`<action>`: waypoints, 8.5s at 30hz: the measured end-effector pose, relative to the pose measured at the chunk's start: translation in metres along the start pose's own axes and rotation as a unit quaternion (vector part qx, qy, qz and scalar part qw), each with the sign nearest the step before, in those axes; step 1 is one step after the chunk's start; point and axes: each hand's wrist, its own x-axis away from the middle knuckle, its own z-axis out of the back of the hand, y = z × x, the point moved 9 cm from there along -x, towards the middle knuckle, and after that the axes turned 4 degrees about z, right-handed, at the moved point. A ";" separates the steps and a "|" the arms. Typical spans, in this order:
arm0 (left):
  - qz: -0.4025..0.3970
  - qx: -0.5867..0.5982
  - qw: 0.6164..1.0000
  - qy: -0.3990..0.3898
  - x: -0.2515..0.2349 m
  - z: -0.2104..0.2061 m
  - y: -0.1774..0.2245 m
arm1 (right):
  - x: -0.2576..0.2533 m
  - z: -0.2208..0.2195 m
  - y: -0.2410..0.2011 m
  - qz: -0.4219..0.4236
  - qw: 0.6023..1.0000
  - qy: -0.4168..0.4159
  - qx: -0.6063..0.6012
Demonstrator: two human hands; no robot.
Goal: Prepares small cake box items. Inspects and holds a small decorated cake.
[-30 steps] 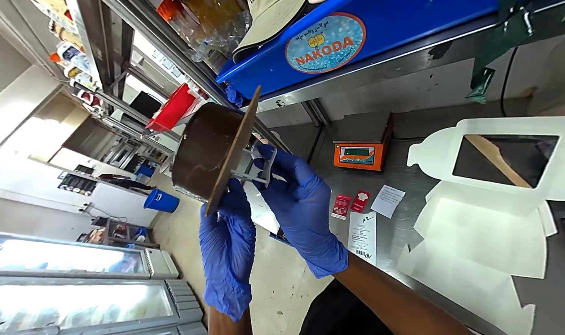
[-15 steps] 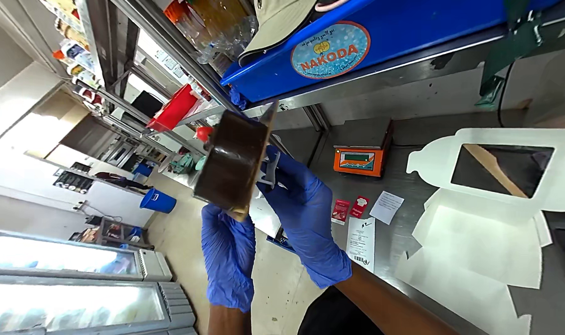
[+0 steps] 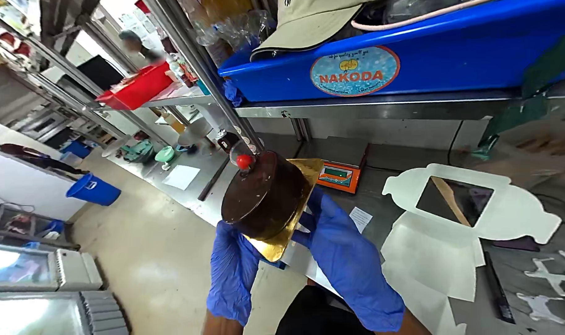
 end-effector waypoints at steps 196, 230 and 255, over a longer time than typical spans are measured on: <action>0.255 -0.216 0.939 -0.078 -0.155 0.376 0.073 | 0.035 0.077 0.407 -0.132 0.931 0.323 -0.103; 0.261 -0.303 0.917 0.012 -0.160 0.463 0.013 | 0.060 0.148 0.423 -0.074 0.885 0.454 0.068; 0.245 -0.282 0.927 0.011 -0.159 0.456 0.015 | 0.054 0.142 0.417 -0.073 0.898 0.429 0.065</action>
